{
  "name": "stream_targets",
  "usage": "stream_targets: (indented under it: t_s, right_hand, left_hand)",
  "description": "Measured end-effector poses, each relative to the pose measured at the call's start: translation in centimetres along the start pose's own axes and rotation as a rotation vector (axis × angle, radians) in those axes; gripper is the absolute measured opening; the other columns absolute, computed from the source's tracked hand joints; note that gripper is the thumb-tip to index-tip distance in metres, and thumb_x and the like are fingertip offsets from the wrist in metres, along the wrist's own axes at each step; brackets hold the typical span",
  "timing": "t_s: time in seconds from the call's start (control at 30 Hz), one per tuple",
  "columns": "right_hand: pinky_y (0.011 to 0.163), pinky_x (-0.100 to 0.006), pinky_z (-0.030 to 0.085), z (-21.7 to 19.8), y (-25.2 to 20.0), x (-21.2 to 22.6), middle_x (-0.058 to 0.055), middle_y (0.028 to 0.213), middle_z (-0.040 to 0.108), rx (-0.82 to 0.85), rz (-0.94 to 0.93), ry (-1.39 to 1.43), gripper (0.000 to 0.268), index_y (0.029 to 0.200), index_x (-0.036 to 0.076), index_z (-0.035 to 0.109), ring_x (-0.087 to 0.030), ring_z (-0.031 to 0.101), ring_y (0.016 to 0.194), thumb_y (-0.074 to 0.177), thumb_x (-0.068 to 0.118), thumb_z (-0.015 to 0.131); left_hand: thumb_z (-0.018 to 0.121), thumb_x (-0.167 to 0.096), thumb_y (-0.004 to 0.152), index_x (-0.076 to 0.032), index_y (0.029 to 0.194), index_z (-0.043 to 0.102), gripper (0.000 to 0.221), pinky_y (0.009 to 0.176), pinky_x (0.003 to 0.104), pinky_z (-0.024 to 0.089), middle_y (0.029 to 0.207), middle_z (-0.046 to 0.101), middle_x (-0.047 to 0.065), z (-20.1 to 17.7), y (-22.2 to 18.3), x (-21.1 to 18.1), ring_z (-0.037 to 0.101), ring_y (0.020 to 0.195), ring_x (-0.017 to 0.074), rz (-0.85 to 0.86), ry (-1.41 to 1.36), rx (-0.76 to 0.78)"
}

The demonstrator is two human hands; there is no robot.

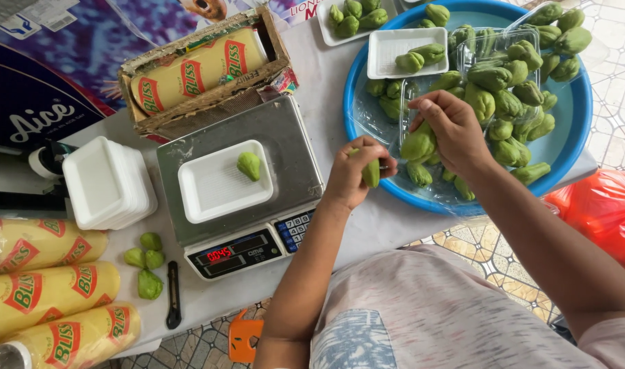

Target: The person is weighing small green vegetables (chayotes) on a digital scale, transferring them from a large basin to individual trays.

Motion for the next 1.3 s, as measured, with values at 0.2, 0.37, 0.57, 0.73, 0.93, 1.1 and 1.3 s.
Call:
stream_targets:
  t_s: [0.2, 0.37, 0.57, 0.73, 0.93, 1.1, 1.3]
  right_hand:
    - [0.048, -0.024, 0.043, 2.9, -1.1, 3.2, -0.016, 0.077, 0.072, -0.059, -0.244, -0.266, 0.021, 0.103, -0.001, 0.069, -0.013, 0.056, 0.052, 0.113, 0.012, 0.056]
    - [0.044, -0.023, 0.044, 3.6, -1.5, 4.0, -0.013, 0.071, 0.068, -0.084, -0.123, -0.199, 0.022, 0.107, 0.002, 0.066, -0.013, 0.054, 0.047, 0.115, 0.017, 0.051]
    - [0.059, -0.038, 0.046, 1.5, -1.0, 2.8, -0.016, 0.094, 0.063, 0.179, 0.225, -0.802, 0.031, 0.126, 0.006, 0.070, -0.027, 0.058, 0.074, 0.102, 0.002, 0.049]
    - [0.075, -0.048, 0.056, -0.9, -1.2, -0.9, -0.016, 0.129, 0.070, 0.151, 0.176, -1.230, 0.024, 0.114, 0.001, 0.079, -0.035, 0.069, 0.101, 0.101, 0.019, 0.069]
    - [0.089, -0.048, 0.060, 5.1, -2.6, 6.8, -0.027, 0.131, 0.054, 0.062, -0.214, -0.804, 0.019, 0.125, -0.008, 0.067, -0.039, 0.060, 0.114, 0.109, -0.004, 0.057]
    - [0.077, -0.027, 0.058, 10.7, -4.1, 9.4, -0.010, 0.110, 0.073, 0.484, -0.020, -0.503, 0.051, 0.134, 0.000, 0.065, -0.015, 0.069, 0.086, 0.099, 0.035, 0.053]
    - [0.080, -0.027, 0.057, 13.7, -4.6, 4.8, -0.012, 0.100, 0.071, 0.451, 0.244, -0.311, 0.041, 0.119, -0.001, 0.059, -0.016, 0.069, 0.093, 0.083, 0.004, 0.079]
  left_hand:
    - [0.089, -0.014, 0.081, -0.007, 0.138, 0.059, 0.064, 0.044, 0.026, 0.059, 0.091, 0.071, 0.012, 2.0, -2.7, -0.8, 0.069, 0.055, 0.0164, 0.104, 0.226, 0.118]
    - [0.082, -0.023, 0.092, -0.001, 0.122, 0.068, 0.040, 0.046, 0.025, 0.058, 0.087, 0.072, 0.016, 1.6, -3.9, -1.8, 0.070, 0.058, 0.0155, 0.055, 0.133, 0.187]
    - [0.062, -0.051, 0.102, 0.004, 0.118, 0.068, 0.058, 0.050, 0.025, 0.049, 0.087, 0.074, 0.019, 0.1, -5.5, -3.8, 0.062, 0.059, 0.0157, -0.132, -0.048, 0.353]
    - [0.056, -0.062, 0.101, 0.003, 0.118, 0.068, 0.068, 0.051, 0.021, 0.047, 0.088, 0.075, 0.014, -0.3, -6.1, -5.5, 0.061, 0.059, 0.0137, -0.229, -0.133, 0.481]
    - [0.057, -0.069, 0.095, 0.004, 0.113, 0.071, 0.076, 0.052, 0.023, 0.046, 0.081, 0.073, 0.011, -1.3, -7.3, -7.7, 0.059, 0.058, 0.0122, -0.275, 0.005, 0.402]
    - [0.076, -0.048, 0.086, -0.006, 0.093, 0.071, 0.043, 0.052, 0.024, 0.045, 0.079, 0.071, 0.013, -2.3, -8.8, -11.4, 0.059, 0.057, 0.0134, -0.049, 0.309, 0.256]
    - [0.072, -0.056, 0.086, 0.000, 0.114, 0.062, 0.064, 0.050, 0.025, 0.044, 0.076, 0.059, 0.011, -5.9, -9.3, -12.5, 0.054, 0.056, 0.0146, -0.105, 0.145, 0.173]
Point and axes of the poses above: each hand's wrist, its own y-axis towards the middle knuckle, its own z-axis out of the palm, x = y × z, the point moved 4 cm from there along y, towards the middle knuckle
